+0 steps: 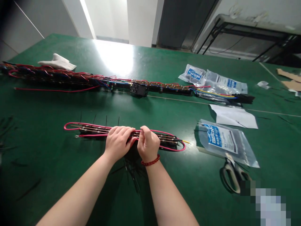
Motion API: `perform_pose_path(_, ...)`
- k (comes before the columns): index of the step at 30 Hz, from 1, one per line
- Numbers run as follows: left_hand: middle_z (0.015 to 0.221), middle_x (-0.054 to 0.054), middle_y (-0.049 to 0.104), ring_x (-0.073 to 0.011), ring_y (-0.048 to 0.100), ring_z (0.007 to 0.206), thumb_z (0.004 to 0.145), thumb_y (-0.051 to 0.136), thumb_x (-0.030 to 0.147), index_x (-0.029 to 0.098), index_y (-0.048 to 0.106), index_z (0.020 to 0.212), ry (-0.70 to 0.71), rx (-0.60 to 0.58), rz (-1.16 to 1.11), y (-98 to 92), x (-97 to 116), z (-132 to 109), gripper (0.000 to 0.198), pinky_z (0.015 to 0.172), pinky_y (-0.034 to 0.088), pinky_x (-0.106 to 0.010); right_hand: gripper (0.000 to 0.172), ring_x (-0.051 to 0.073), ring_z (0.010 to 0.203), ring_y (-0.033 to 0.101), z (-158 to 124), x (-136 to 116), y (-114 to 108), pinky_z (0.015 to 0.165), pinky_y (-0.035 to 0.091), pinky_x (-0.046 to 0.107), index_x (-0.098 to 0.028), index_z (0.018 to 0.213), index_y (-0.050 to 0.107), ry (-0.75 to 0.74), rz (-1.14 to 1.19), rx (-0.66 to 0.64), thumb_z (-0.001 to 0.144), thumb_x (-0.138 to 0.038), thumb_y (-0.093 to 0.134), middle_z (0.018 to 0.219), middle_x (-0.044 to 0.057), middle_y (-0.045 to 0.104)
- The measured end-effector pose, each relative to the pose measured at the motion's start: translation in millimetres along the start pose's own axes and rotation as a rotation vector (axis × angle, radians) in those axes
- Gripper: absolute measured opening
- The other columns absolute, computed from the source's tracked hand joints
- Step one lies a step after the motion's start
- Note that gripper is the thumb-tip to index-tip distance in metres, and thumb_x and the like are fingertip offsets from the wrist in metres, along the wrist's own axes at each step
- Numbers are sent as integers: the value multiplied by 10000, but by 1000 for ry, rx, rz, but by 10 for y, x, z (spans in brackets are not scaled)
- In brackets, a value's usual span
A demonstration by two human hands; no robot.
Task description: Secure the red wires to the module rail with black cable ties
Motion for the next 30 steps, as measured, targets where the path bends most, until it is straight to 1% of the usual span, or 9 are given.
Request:
perform_pose_path(3,1121,-50,723,-231,645,1021,953,519,406,217,632,1161,0,11,-16,-15,6,2,303,936,415,-398,183,156,668,668,24,-3,-11,623,510,277,-210,1080,594,25,54,-15,971,-191,449,869,48,721)
perform_pose_path(6,1110,-52,724,-208,654,1018,943,528,329,211,629,1129,0,114,-81,-52,-1,-20,242,945,432,-370,186,161,727,685,42,2,-24,657,533,287,-223,1077,599,74,103,3,969,-195,450,930,52,722)
perform_pose_path(9,1016,-44,734,-201,662,982,922,515,235,220,631,1019,-106,276,-85,-99,-35,-58,153,980,423,-382,193,166,753,690,43,2,-28,685,545,299,-228,1079,604,95,130,2,968,-196,449,941,53,718)
perform_pose_path(11,977,-38,735,-215,661,972,899,507,193,230,624,978,-208,325,-35,-112,-62,-74,146,1011,393,-423,195,168,753,689,39,-4,-29,692,546,302,-228,1083,601,95,144,-7,970,-197,445,927,51,714)
perform_pose_path(15,1030,-43,730,-243,643,1036,849,516,174,237,610,1040,-271,230,-8,-87,-83,-60,222,1057,334,-469,199,154,719,667,35,-19,-40,674,528,290,-227,1090,586,100,152,8,982,-193,422,935,51,700)
perform_pose_path(19,1051,-59,719,-275,617,1057,853,562,292,242,617,1060,-256,145,1,-85,-73,-38,220,1015,353,-470,192,146,707,643,38,-30,-55,664,504,278,-229,1090,567,99,150,39,983,-187,413,909,36,678)
perform_pose_path(24,1043,-63,705,-290,598,1043,846,613,441,251,638,1014,-221,98,17,-103,-58,-38,254,990,354,-478,192,136,690,620,37,-4,-51,646,488,276,-226,1094,550,121,167,57,988,-198,392,921,36,660)
perform_pose_path(27,1094,-64,696,-286,593,1070,846,620,471,259,644,1043,-181,77,-5,-103,-49,-40,290,1003,347,-476,194,135,670,609,16,52,-25,622,482,278,-226,1107,541,174,188,70,992,-215,385,897,33,647)
perform_pose_path(30,1124,-72,688,-291,585,1094,849,624,481,265,644,1095,-166,59,-13,-93,-45,-37,328,1013,341,-477,195,155,724,626,-3,104,-4,649,498,298,-229,1116,534,188,210,107,991,-217,385,906,42,638)
Point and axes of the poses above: each hand's wrist, its own z-axis towards the middle knuckle, its own y-axis out of the palm, x = y × z, the point moved 2 cm from there along z, towards the middle knuckle
